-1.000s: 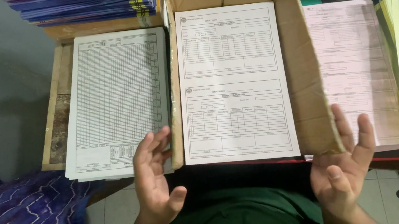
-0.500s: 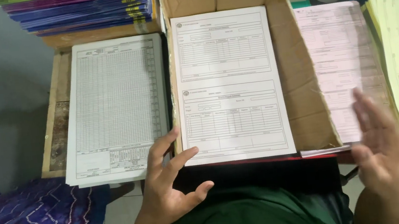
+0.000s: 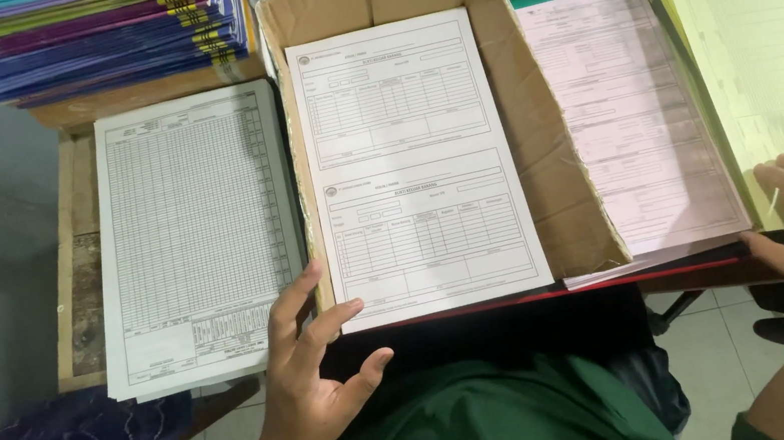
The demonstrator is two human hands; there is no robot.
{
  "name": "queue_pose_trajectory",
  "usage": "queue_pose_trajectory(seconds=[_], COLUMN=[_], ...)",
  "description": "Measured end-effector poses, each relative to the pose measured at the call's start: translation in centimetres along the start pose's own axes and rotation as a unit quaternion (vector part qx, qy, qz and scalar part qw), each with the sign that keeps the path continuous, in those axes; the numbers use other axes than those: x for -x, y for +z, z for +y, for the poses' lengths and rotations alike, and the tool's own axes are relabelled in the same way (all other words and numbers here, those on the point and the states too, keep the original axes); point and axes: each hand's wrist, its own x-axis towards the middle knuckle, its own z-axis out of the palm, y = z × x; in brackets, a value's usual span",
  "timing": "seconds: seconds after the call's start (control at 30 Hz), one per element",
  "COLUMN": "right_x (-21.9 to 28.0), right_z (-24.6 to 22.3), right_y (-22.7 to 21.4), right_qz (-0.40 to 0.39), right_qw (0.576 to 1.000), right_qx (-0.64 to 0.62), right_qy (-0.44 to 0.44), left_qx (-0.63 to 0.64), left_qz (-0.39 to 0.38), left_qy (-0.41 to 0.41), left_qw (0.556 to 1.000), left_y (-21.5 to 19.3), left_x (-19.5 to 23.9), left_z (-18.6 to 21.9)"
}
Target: Organize and pack printed paper forms into a cardboard box
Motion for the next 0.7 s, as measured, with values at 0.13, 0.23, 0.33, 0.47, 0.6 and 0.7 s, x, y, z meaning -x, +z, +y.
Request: queue_pose_trajectory(seconds=[0.13,0.23,0.33,0.47,0.6,0.7], right_x=[0.9,1.4,2.4,2.7,0.5,0.8], right_z=[2.2,3.0,0.6,-2.6,-4.6,-1.6], right_y=[0.4,0.7,0.0,-0.5,-2.0,-0.8], right_qz=[0.022,0.048,0.108,0.218,0.100,0.028], right_qw=[0.998,0.997,0.992,0.975,0.986,0.999], right_qx=[0.007,-0.051,-0.062,0.026,-0.097,-0.026], right_qy=[-0.051,-0.042,-0.019,-0.044,0.086,0.026], left_qx=[-0.009,-0.006,-0.006,-0.010,-0.005,-0.002], left_qz=[-0.004,-0.003,-0.004,-0.004,0.001,-0.001], left_qy=[-0.002,0.003,0.006,-0.001,0.004,0.001], left_qw=[1.000,1.000,1.000,1.000,1.000,1.000], left_y=[-0.1,-0.2,-0.1,-0.1,-0.1,-0.2], left_x=[0.0,0.0,0.1,0.2,0.3,0.5], left_z=[0.0,-0.1,-0.4,-0.3,-0.5,-0.6])
